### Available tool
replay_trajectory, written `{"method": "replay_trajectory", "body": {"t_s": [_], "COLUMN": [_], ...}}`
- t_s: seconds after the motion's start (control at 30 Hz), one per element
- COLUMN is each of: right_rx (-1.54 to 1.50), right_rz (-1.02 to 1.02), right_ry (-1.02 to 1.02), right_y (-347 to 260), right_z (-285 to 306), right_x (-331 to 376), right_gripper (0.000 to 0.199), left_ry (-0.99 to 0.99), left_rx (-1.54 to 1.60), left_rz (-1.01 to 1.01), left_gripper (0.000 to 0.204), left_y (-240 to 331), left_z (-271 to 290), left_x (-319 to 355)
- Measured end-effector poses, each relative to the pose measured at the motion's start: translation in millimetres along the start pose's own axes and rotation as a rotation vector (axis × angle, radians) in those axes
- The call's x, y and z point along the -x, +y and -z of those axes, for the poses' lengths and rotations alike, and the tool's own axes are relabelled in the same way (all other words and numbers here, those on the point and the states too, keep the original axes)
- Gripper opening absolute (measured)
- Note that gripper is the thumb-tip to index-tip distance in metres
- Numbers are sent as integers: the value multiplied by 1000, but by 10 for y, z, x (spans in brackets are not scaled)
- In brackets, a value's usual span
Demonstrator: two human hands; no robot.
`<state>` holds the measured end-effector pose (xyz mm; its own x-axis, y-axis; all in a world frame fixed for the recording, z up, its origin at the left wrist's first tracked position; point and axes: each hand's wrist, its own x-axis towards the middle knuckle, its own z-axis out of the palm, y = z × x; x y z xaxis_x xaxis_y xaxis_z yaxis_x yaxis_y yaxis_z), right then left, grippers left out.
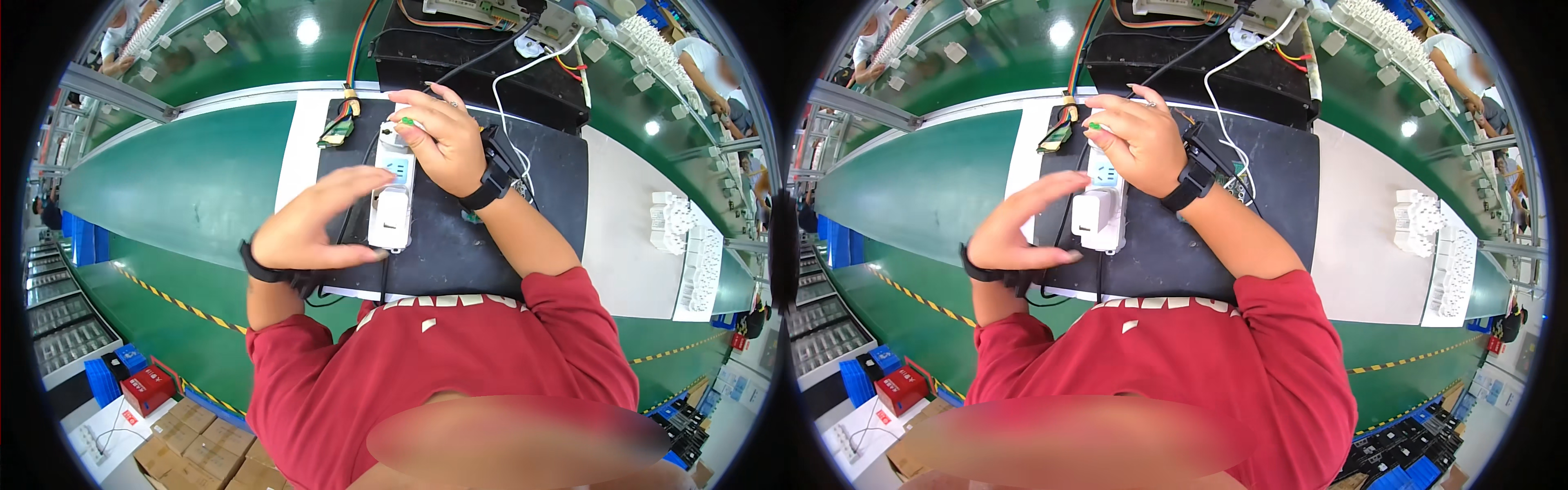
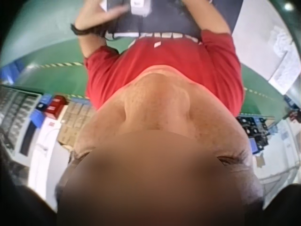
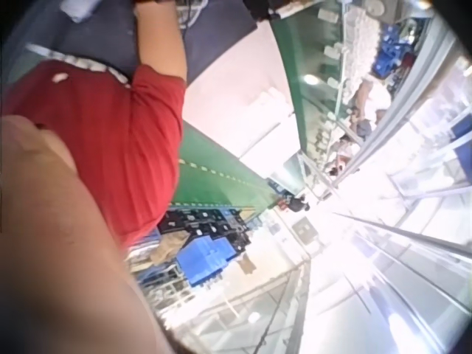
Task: The person picks up a power adapter, plugs it into a power strip, and connects a cable to it. After the machine displays a result, they disconnect the cable, unplug the adapter, and place it on a conveyor belt, repeating the process for other adapters.
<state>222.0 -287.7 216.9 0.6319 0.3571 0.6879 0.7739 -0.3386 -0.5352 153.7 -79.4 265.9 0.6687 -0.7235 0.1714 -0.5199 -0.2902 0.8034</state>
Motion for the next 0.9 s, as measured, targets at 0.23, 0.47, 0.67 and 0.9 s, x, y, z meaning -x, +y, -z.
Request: {"method": "replay_trajectory", "body": {"t_s": [0.23, 0.47, 0.67, 0.9], "right_rx": [25, -356, -117, 525], "right_rz": [31, -341, -611, -994], "right_ry": [-1, -72, 161, 59], "right_y": [-9, -375, 757, 3019], "right_z": [55, 896, 2144, 2549], "right_x": [12, 92, 64, 123], "right_gripper": [13, 50, 48, 62], "left_ry": [278, 312, 832, 300], "left_rx": [26, 70, -165, -1796], "left_rz": [121, 24, 150, 238], "left_gripper": [59, 52, 47, 13], "left_y": [-104, -185, -592, -2238], "left_z": [-521, -407, 733, 1521], "left_x": [-125, -90, -602, -1537]}}
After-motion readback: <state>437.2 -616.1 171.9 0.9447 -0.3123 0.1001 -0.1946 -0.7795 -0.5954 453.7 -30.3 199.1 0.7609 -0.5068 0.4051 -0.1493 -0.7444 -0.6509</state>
